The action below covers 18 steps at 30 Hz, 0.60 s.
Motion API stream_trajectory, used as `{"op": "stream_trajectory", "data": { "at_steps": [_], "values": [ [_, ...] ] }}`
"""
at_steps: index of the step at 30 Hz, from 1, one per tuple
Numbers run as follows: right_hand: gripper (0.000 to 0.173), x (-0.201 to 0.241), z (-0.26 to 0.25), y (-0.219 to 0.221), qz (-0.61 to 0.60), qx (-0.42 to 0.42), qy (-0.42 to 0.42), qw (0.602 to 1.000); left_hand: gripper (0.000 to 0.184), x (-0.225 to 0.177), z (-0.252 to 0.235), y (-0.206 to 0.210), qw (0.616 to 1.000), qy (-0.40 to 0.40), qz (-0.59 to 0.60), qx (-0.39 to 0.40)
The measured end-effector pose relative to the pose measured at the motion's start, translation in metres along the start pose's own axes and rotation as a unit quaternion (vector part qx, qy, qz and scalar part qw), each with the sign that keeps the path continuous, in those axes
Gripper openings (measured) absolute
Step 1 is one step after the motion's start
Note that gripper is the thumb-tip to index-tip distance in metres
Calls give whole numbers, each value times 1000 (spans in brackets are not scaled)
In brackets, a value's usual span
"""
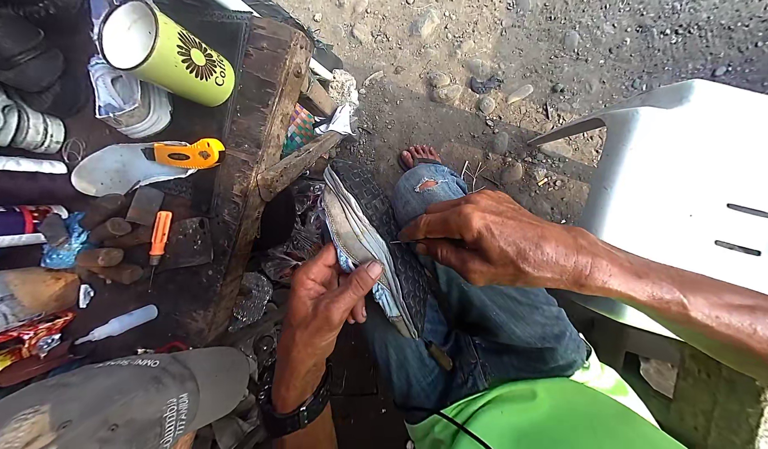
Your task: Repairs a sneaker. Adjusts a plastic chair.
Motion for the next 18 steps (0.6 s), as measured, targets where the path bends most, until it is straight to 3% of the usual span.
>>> {"op": "stream_trajectory", "data": {
  "at_steps": [11, 18],
  "values": [
    [33, -1, -9, -6, 12, 49, -5, 999, 9, 4, 4, 6, 998, 10, 21, -50],
    [28, 0, -26, -16, 65, 122, -49, 989, 8, 9, 6, 13, 991, 44, 65, -105]
  ]
}}
Point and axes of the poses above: each hand's wrist, its own z-axis away from the middle knuckle, its own y-axis out of the palm, x = y × z, the point moved 6 cm from there along -z, towards the middle knuckle, and after that the axes turned 7 degrees about -y, right-handed, at the moved point
